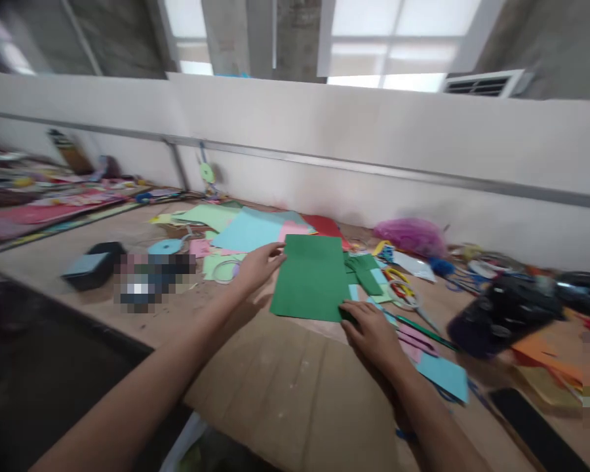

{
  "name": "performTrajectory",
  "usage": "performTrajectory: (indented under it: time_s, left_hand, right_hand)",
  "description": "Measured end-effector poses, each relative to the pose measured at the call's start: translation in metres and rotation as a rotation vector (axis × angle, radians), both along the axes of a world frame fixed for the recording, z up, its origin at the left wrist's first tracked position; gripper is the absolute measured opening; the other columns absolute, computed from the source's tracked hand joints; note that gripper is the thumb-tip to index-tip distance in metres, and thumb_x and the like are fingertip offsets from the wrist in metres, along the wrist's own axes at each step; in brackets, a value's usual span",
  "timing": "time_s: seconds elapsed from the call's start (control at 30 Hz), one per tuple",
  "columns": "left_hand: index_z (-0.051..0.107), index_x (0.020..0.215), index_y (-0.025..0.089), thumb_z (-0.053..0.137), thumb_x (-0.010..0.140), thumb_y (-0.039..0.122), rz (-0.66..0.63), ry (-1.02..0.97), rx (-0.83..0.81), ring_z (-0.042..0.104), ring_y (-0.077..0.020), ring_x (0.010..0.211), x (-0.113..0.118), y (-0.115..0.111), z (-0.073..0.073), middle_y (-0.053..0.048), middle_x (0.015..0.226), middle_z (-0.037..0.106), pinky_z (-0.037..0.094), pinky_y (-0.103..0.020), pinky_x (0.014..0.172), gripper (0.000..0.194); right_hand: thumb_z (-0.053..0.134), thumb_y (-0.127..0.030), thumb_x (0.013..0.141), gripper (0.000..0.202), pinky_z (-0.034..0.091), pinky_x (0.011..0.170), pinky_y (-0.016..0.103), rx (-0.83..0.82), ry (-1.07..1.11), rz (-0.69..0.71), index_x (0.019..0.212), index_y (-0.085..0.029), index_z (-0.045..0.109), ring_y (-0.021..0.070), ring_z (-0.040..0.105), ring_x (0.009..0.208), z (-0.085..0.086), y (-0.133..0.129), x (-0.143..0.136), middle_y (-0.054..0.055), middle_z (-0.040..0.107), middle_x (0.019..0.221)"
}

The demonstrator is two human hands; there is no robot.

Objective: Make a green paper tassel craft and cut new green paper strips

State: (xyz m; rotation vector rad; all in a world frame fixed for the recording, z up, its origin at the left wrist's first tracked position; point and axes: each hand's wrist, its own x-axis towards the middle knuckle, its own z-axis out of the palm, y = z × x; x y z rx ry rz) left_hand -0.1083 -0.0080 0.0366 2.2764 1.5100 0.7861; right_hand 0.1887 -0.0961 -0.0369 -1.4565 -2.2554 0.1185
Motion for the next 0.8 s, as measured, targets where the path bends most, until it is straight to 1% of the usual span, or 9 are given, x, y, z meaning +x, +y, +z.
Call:
performTrajectory:
  time_s: [0.07,0.2,0.33,0.4,0.5,0.63,0.7,0.73,0.8]
  left_hand:
    - [0.056,0.135,0.026,0.047,0.095,0.038,0.028,0.004,0.040,0.061,-0.0236,0.112,0.001,-0.006,-0.004,-0.007,0.124,0.068,0.047,-0.035,0.096,0.043]
    - [0.056,0.134,0.023,0.048,0.095,0.039,-0.071,0.186,0.088,0.061,-0.0231,0.112,0.010,-0.018,-0.038,-0.008,0.124,0.067,0.046,-0.036,0.097,0.043]
    - [0.064,0.122,0.023,0.055,0.092,0.041,-0.110,0.245,0.101,0.055,-0.0277,0.120,0.020,-0.029,-0.061,-0.009,0.130,0.063,0.040,-0.044,0.102,0.037]
    - [0.065,0.121,0.025,0.056,0.091,0.043,-0.128,0.222,0.101,0.055,-0.0288,0.121,0.021,-0.028,-0.063,-0.009,0.132,0.061,0.039,-0.046,0.103,0.037]
    - [0.057,0.133,0.026,0.059,0.089,0.041,-0.094,0.061,0.063,0.055,-0.0272,0.122,0.014,-0.018,-0.058,-0.009,0.133,0.062,0.039,-0.044,0.104,0.047]
    - [0.036,0.148,0.026,0.054,0.092,0.036,0.169,-0.369,-0.007,0.058,-0.0237,0.118,-0.010,0.001,-0.049,-0.010,0.134,0.061,0.045,-0.038,0.099,0.060]
    - [0.033,0.149,0.024,0.052,0.092,0.035,0.316,-0.516,-0.040,0.060,-0.0245,0.115,-0.021,0.006,-0.047,-0.012,0.131,0.062,0.046,-0.039,0.097,0.061]
    - [0.035,0.149,0.024,0.055,0.091,0.035,0.321,-0.540,-0.048,0.060,-0.0253,0.117,-0.025,0.007,-0.047,-0.013,0.132,0.061,0.046,-0.040,0.097,0.062]
    - [0.040,0.146,0.024,0.058,0.087,0.038,0.207,-0.492,-0.049,0.056,-0.0275,0.121,-0.025,0.006,-0.049,-0.014,0.136,0.058,0.045,-0.042,0.099,0.063]
  right_hand:
    - [0.050,-0.038,0.092,0.036,0.045,0.100,0.048,0.042,-0.026,0.013,0.120,-0.021,0.065,0.0289,0.060,0.114,-0.011,0.004,0.006,0.010,0.067,0.124]
    - [0.050,-0.047,0.091,0.040,0.046,0.097,0.049,0.115,-0.059,0.020,0.120,-0.023,0.064,0.0310,0.060,0.114,-0.029,0.014,0.013,0.009,0.068,0.122]
    - [0.049,-0.046,0.093,0.037,0.047,0.096,0.047,0.143,-0.095,-0.022,0.119,-0.023,0.063,0.0298,0.060,0.113,-0.025,0.008,0.008,0.008,0.068,0.121]
    - [0.049,-0.044,0.093,0.035,0.047,0.095,0.046,0.155,-0.105,-0.040,0.117,-0.023,0.064,0.0289,0.061,0.111,-0.020,0.005,0.003,0.008,0.069,0.120]
    - [0.050,-0.042,0.093,0.034,0.048,0.093,0.044,0.169,-0.108,-0.055,0.117,-0.023,0.065,0.0282,0.062,0.110,-0.017,0.005,-0.001,0.008,0.070,0.119]
    - [0.052,-0.041,0.092,0.033,0.047,0.093,0.044,0.170,-0.100,-0.097,0.115,-0.023,0.066,0.0284,0.062,0.110,-0.016,0.004,-0.004,0.007,0.070,0.118]
    - [0.051,-0.039,0.092,0.033,0.046,0.095,0.044,0.149,-0.097,-0.116,0.115,-0.022,0.066,0.0280,0.062,0.111,-0.010,0.001,-0.007,0.008,0.070,0.119]
    - [0.051,-0.038,0.092,0.033,0.045,0.096,0.044,0.134,-0.101,-0.124,0.116,-0.022,0.066,0.0277,0.062,0.112,-0.006,-0.001,-0.010,0.008,0.070,0.120]
    - [0.054,-0.036,0.091,0.036,0.042,0.101,0.044,0.132,-0.103,-0.150,0.122,-0.021,0.064,0.0276,0.058,0.119,0.002,-0.003,-0.015,0.009,0.066,0.127]
